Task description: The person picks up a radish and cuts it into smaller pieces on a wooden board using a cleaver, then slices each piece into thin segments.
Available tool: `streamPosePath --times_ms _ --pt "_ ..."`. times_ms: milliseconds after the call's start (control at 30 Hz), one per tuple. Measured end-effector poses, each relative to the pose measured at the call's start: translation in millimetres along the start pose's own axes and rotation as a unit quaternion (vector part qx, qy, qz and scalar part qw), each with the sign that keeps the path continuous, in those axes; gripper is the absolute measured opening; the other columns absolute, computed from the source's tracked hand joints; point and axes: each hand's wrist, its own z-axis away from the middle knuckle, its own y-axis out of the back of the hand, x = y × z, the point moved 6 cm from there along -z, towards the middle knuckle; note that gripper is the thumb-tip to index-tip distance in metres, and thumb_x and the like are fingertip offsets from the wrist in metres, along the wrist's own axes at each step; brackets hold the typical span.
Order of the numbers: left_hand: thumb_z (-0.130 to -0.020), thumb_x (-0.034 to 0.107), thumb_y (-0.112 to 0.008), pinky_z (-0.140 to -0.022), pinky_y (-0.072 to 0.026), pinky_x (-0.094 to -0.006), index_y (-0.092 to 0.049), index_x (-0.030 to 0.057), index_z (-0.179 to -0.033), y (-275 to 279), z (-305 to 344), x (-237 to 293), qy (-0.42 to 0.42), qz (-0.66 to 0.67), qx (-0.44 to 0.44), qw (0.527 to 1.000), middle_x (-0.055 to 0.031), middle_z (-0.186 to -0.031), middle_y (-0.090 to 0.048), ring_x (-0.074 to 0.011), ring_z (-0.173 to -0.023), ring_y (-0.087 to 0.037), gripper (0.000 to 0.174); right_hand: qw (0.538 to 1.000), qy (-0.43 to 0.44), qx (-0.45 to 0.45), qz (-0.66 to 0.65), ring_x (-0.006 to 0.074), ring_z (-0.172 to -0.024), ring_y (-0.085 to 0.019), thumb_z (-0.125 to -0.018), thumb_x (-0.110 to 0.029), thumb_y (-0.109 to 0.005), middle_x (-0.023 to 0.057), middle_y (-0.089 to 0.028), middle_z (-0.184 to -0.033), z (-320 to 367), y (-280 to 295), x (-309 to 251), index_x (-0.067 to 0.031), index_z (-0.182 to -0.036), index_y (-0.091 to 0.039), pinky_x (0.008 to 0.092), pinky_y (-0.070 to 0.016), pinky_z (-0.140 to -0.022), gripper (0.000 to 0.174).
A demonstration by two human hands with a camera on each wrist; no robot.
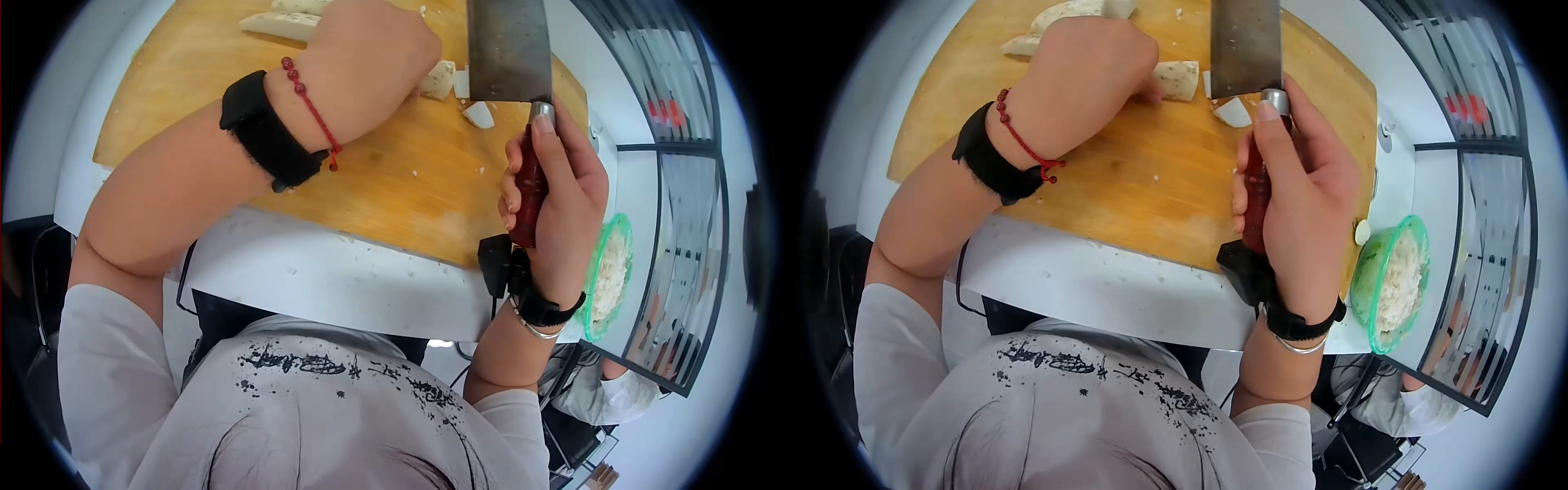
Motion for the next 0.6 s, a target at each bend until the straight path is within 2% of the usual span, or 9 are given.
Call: streamPosePath --times_ms 100,200,400,500,600 --pt "-0.073 0.024 -0.074 -0.054 -0.0480 -0.0374 -0.067 0.0073 -0.064 1.8 2.6 -0.6 -0.045 0.020 0.068 0.996 -0.0129 -0.061 -0.061 -0.0299 -0.059 -0.062 0.020 1.000 -0.011 -0.004 0.004 0.0074 -0.044 -0.048 -0.098 -0.016 -0.058 0.0034 -0.056 -0.072 2.0 -2.4 1.0 -0.0011 -0.140 -0.047 0.0208 -0.0369 -0.037 0.046" --pt "-0.073 0.025 -0.074 -0.054 -0.0480 -0.0370 -0.066 0.0075 -0.065 2.9 1.9 0.8 -0.056 0.043 0.070 0.995 -0.0124 -0.062 -0.061 -0.0295 -0.060 -0.062 0.021 1.000 -0.022 -0.006 0.008 0.0074 -0.044 -0.048 -0.098 -0.016 -0.058 0.0031 -0.056 -0.072 2.0 -3.0 3.6 -0.0011 -0.140 -0.046 0.0210 -0.0369 -0.037 0.046" --pt "-0.077 0.033 -0.072 -0.053 -0.0482 -0.0364 -0.066 0.0073 -0.065 0.5 -0.3 2.5 -0.026 -0.019 0.037 0.999 -0.0115 -0.063 -0.061 -0.0283 -0.063 -0.064 0.029 0.999 -0.028 -0.004 0.019 0.0073 -0.043 -0.048 -0.098 -0.017 -0.057 0.0033 -0.056 -0.072 1.8 -2.7 3.8 -0.0012 -0.141 -0.045 0.0212 -0.0369 -0.036 0.047" --pt "-0.079 0.035 -0.071 -0.053 -0.0488 -0.0362 -0.066 0.0068 -0.065 -1.3 0.1 2.9 -0.037 -0.016 0.054 0.998 -0.0109 -0.065 -0.062 -0.0278 -0.063 -0.064 0.031 0.999 -0.029 0.001 0.030 0.0072 -0.043 -0.047 -0.098 -0.016 -0.057 0.0031 -0.056 -0.072 2.8 -3.1 2.7 -0.0012 -0.141 -0.045 0.0210 -0.0368 -0.036 0.047" --pt "-0.079 0.030 -0.070 -0.058 -0.0510 -0.0361 -0.067 0.0070 -0.067 -3.6 -0.9 2.6 -0.011 -0.030 0.022 0.999 -0.0096 -0.070 -0.064 -0.0269 -0.069 -0.065 0.026 0.999 -0.027 0.001 0.032 0.0071 -0.043 -0.047 -0.098 -0.016 -0.057 0.0029 -0.056 -0.071 3.1 -2.5 2.9 -0.0010 -0.141 -0.045 0.0209 -0.0367 -0.036 0.047"
